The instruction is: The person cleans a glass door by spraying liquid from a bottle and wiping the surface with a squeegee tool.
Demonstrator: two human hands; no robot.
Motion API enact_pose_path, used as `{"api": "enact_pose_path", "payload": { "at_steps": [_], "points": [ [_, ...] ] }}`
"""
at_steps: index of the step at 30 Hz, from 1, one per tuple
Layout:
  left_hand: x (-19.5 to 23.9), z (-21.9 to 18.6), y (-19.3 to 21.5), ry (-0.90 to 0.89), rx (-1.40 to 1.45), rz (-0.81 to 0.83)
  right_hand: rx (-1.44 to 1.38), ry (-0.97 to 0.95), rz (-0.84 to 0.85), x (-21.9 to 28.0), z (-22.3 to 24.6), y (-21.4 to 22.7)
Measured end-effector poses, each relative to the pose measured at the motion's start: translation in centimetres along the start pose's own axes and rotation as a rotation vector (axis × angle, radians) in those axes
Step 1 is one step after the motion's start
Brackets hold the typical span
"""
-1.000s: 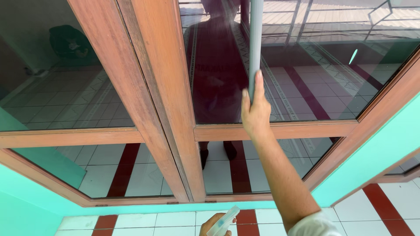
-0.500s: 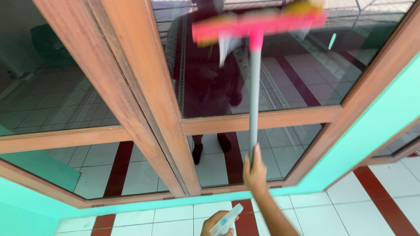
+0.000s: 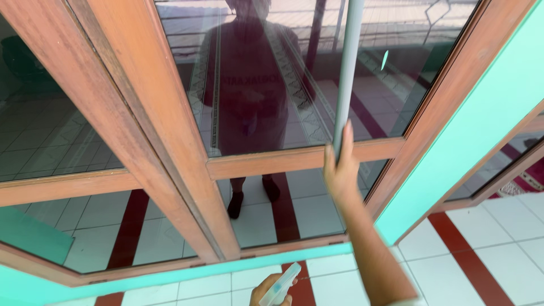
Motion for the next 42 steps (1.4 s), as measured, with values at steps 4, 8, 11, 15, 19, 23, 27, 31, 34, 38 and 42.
{"api": "enact_pose_path", "payload": {
  "at_steps": [4,8,11,15,19,23,27,31,34,38,42],
  "points": [
    [-2.8,4.3,0.2,-0.04,-0.002,0.014,0.033,-0.126,0.031,8.6,-6.4,-2.2],
    [-3.9,6.7,-0.4,-0.001,-0.008,0.036,0.01,-0.099,0.028,7.3,-9.2,-0.1],
    [-3.5,8.5,-0.8,0.062,-0.007,0.044,0.019,-0.179,0.068,0.4,-9.6,3.1],
    [-2.7,10.0,-1.6,-0.023,-0.022,0.12,0.062,0.034,-0.069,-10.2,-6.6,8.0],
    [-2.3,11.9,-1.0,0.021,0.038,0.12,-0.035,-0.084,0.0,-13.1,-7.2,9.5],
    [-1.7,10.9,-1.7,0.193,0.109,0.103,-0.081,-0.146,0.036,-7.7,-10.6,7.7],
    [0.4,6.4,-3.3,0.21,-0.068,-0.099,0.009,-0.286,0.061,6.6,-16.5,3.4],
    [0.8,2.7,-4.1,0.157,-0.061,-0.159,0.168,-0.136,0.028,23.6,-18.1,1.2],
    [1.6,0.9,-4.5,0.188,0.038,-0.174,-0.052,-0.548,0.272,28.7,-21.9,-1.5],
    [2.4,-2.0,-5.9,0.129,0.071,-0.123,-0.022,-0.26,0.108,19.6,-17.7,0.0],
    [3.1,-3.7,-6.6,0.213,0.04,-0.119,-0.001,-0.197,0.078,6.7,-12.0,2.6]
  ]
}}
Point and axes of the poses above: each hand's wrist, its own x-axis away from the middle knuckle, its own y-axis out of the back of the hand, z = x × y, the point moved 7 cm from there along -x, towards the middle knuckle, and after that the axes turned 10 degrees about x, right-handed, at the moved point
